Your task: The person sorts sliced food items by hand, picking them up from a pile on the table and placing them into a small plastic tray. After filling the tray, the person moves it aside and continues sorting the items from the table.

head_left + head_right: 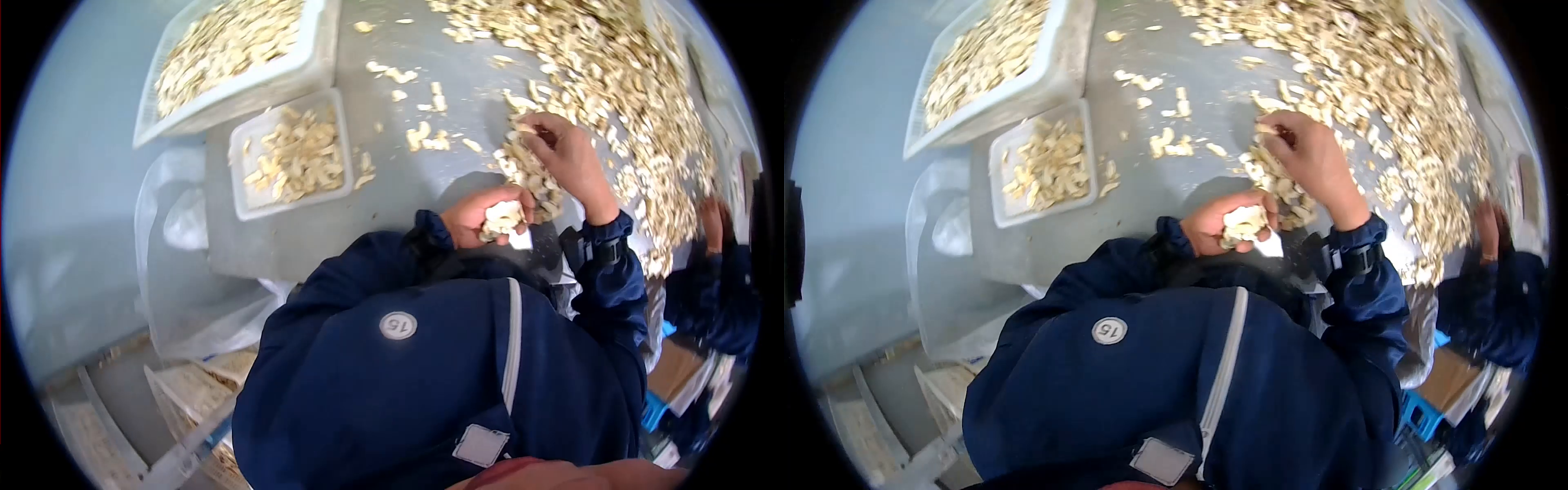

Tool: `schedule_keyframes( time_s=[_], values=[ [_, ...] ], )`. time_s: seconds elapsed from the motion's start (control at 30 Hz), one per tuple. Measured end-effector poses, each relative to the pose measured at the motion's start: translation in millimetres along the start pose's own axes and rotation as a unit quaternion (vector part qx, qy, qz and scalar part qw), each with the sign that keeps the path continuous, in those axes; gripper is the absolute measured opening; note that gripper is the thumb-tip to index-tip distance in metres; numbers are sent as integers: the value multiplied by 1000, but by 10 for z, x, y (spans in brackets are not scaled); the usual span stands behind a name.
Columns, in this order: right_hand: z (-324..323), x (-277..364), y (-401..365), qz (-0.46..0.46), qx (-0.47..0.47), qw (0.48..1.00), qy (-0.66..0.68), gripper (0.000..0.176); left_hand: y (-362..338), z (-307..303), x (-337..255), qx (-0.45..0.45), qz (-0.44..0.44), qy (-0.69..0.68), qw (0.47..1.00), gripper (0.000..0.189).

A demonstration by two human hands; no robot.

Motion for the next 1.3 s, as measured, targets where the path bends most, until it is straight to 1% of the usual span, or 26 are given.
schedule_keyframes(
  time_s=[0.03, 0.07, 0.1, 0.13, 0.2, 0.23, 0.27, 0.33, 0.4, 0.43, 0.47, 0.53, 0.57, 0.6, 0.63, 0.67, 0.73, 0.77, 0.8, 0.87, 0.97, 1.07, 1.1, 1.2, 1.23, 1.3],
  values=[
    [235, 267, 0, -27, 46, 990, 133, 35, -7, -33, 1, -22, -8, 19, 1000, 37],
    [395, 588, -28, -74, 74, 954, 279, 43, 0, -65, 7, -42, -21, 37, 998, 38],
    [447, 846, -73, -104, 69, 938, 322, 45, 4, -54, -14, -32, -2, 72, 997, 39],
    [419, 1023, -105, -132, 63, 920, 365, 46, 10, -66, -9, -34, 2, 56, 998, 39],
    [224, 945, -64, -143, -19, 971, 191, 44, -3, -95, 11, -36, 3, 23, 999, 38],
    [96, 823, -56, -187, -80, 976, 77, 43, -18, -81, -16, -54, 2, 34, 998, 36],
    [-1, 639, -103, -170, -122, 978, -8, 41, -32, -87, -30, -57, 6, 27, 998, 36],
    [-111, 115, -246, -151, -159, 964, -150, 41, -18, -71, 14, -49, -3, 8, 999, 35],
    [-153, -314, -571, -115, -132, 961, -212, 42, -36, -11, 13, -51, -6, -24, 998, 33],
    [-126, -496, -748, -96, -111, 962, -230, 45, -30, 30, -28, -28, -1, 5, 1000, 33],
    [-132, -533, -900, -91, -88, 969, -212, 43, -40, 23, -40, -59, 9, 8, 998, 32],
    [-183, -768, -1150, -60, -93, 960, -256, 40, -48, 63, -60, -75, -2, 11, 997, 31],
    [-278, -1013, -1218, -25, -135, 962, -235, 38, -36, 64, -51, -64, -10, 8, 998, 30],
    [-402, -1121, -1214, 7, -176, 961, -211, 36, -28, 58, -48, -55, -15, 7, 998, 30],
    [-532, -1137, -1282, 10, -244, 936, -252, 34, -27, 53, -45, -48, -20, 7, 999, 30],
    [-598, -1199, -1294, 39, -277, 922, -266, 34, -26, 46, -45, -44, -21, 5, 999, 30],
    [-567, -1167, -1140, 29, -286, 946, -153, 33, -16, 18, -41, -37, -21, 3, 999, 30],
    [-514, -1032, -1022, -5, -282, 939, -198, 31, -8, 29, -44, -25, -16, 2, 1000, 31],
    [-478, -933, -897, -28, -277, 938, -207, 32, -9, 26, -43, -28, -18, 2, 999, 31],
    [-421, -822, -688, -18, -278, 936, -214, 36, -18, 22, -42, -37, -18, -1, 999, 31],
    [-374, -807, -589, -25, -259, 938, -228, 35, -32, -30, -28, -50, -13, -4, 999, 31],
    [-436, -1089, -731, 19, -242, 960, -142, 34, -34, -28, -44, -50, -8, -3, 999, 30],
    [-498, -1160, -816, 39, -252, 959, -124, 35, -29, -18, -42, -49, -7, -3, 999, 30],
    [-596, -1353, -1072, 77, -253, 964, 26, 36, -12, -17, -30, -47, -17, -3, 999, 30],
    [-589, -1334, -1127, 85, -238, 967, 28, 36, -6, -17, -24, -43, -20, -5, 999, 30],
    [-649, -1188, -1174, 36, -260, 960, -97, 33, 4, -15, -31, -36, -21, -5, 999, 30]
  ],
)
Point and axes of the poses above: each hand's wrist, its own y-axis towards the middle knuckle, its own z-axis out of the palm, x = y × z, the point moved 8 cm from there along y, towards the middle knuckle, and after that the axes turned 5 degrees about z, right-handed, at the moved point
